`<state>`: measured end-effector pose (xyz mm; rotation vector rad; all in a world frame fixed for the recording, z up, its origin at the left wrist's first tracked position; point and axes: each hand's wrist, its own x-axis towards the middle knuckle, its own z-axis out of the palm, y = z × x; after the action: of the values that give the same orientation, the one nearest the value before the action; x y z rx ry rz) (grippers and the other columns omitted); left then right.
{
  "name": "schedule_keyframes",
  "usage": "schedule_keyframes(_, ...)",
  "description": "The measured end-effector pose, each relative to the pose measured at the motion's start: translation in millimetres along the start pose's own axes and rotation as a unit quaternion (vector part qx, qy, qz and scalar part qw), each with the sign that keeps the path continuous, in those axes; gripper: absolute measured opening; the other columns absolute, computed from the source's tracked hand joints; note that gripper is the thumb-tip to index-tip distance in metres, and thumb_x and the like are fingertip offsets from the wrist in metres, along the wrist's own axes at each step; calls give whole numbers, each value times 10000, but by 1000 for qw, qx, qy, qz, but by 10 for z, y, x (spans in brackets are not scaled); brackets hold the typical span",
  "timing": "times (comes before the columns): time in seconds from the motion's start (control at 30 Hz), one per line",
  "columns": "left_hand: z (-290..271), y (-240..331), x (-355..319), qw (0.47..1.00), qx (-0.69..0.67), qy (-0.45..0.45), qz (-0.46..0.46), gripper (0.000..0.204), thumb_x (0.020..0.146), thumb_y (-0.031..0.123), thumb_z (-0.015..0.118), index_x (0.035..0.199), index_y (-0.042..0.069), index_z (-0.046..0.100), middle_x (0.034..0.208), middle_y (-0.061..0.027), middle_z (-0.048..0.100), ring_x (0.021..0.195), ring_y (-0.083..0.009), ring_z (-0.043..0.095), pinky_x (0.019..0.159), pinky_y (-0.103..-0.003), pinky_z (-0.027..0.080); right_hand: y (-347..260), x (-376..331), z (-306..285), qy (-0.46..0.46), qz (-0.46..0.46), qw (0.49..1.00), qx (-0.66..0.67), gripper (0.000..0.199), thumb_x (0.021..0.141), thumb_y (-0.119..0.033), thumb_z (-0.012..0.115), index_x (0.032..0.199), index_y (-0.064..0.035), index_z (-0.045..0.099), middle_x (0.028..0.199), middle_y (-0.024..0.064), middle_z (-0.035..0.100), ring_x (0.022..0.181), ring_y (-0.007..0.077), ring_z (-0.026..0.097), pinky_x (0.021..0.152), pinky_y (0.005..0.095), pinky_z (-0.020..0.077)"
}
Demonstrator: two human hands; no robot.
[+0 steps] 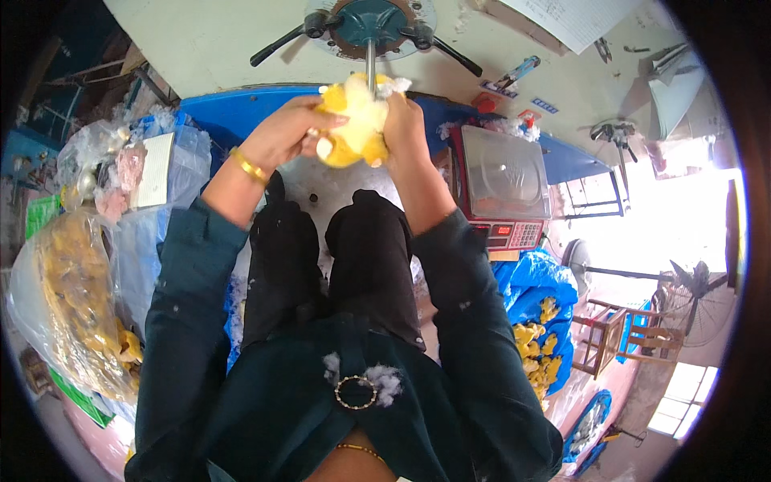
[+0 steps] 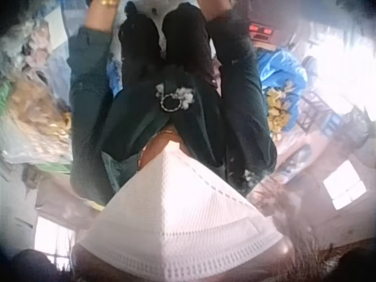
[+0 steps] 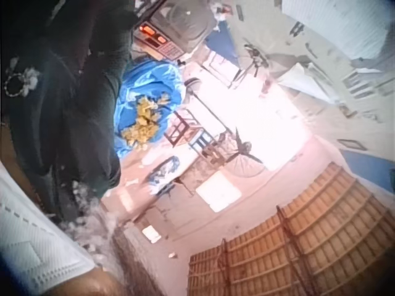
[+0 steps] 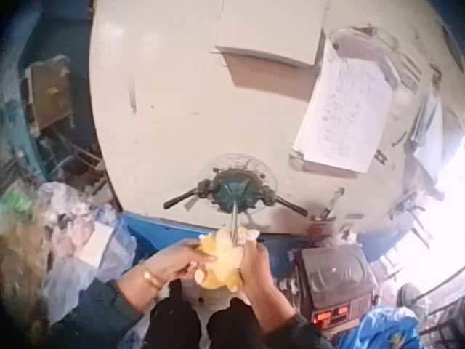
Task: The person repeatedly picks up yellow rubber duck toys and stuffs white cotton into them using a metal rod. The person then places the stuffed ducks onto a digital scale.
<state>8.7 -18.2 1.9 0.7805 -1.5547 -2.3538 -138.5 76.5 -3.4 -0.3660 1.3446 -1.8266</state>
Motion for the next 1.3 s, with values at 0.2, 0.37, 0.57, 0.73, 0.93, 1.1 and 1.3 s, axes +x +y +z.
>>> schedule_keyframes(0.2, -130, -256, 162, 999, 5, -6, 53, 347, 842, 94, 658, 1148, -44, 569, 1003, -67, 667, 823, -130, 657, 735, -241, 529, 183, 30, 16, 25, -58, 995, 79, 293, 912, -138, 464, 1020, 134, 473, 939, 207, 614, 781, 265, 668, 639, 359, 567)
schedule_keyframes(0.37, -27, -230, 224, 995, -39, -1, 95, 326, 844, 58, 647, 1149, -25, 570, 1031, -70, 667, 868, -161, 666, 818, -288, 529, 81, 157, 78, 45, -52, 997, -26, 315, 911, -164, 475, 1069, 107, 445, 932, 185, 606, 796, 259, 652, 659, 369, 558)
schedule_keyframes(0.57, 160, -181, -208, 1000, 5, -4, 28, 342, 860, 121, 654, 1162, -15, 568, 1060, -76, 651, 930, -150, 650, 825, -279, 524, 265, -66, -137, 17, -29, 994, 108, 299, 910, -155, 484, 1069, 99, 474, 972, 188, 617, 800, 245, 668, 624, 336, 558)
schedule_keyframes(0.73, 543, -156, -398, 991, -117, -54, 44, 450, 889, 181, 648, 1267, -8, 492, 1146, -91, 619, 1033, -174, 625, 873, -291, 512, -26, -51, -132, -83, 16, 996, -21, 303, 877, -195, 509, 952, 67, 643, 881, 151, 670, 758, 246, 679, 645, 344, 551)
schedule_keyframes(0.93, 699, -88, -315, 959, -275, -12, -63, 391, 917, 202, 607, 1244, 22, 493, 1152, -120, 623, 995, -228, 659, 853, -369, 556, -32, 193, -230, -211, 89, 968, -102, 274, 895, -199, 576, 1111, -37, 621, 1050, 83, 656, 934, 192, 640, 846, 318, 513)
schedule_keyframes(1.1, 383, -90, 416, 922, -362, -133, -38, 295, 960, 192, 497, 1173, -6, 549, 1150, -171, 625, 1004, -247, 654, 856, -393, 556, 53, 651, -285, -212, 194, 939, 188, 388, 896, -290, 533, 1099, 36, 583, 1064, 164, 645, 954, 278, 646, 860, 408, 527)
schedule_keyframes(1.3, 481, -122, 37, 899, -414, -141, -17, 335, 895, 84, 610, 1207, -3, 527, 1116, -133, 636, 1004, -241, 650, 873, -360, 545, -57, 184, -47, -150, 71, 984, 58, 272, 894, -208, 557, 1018, 30, 606, 984, 134, 662, 893, 236, 662, 806, 361, 544)
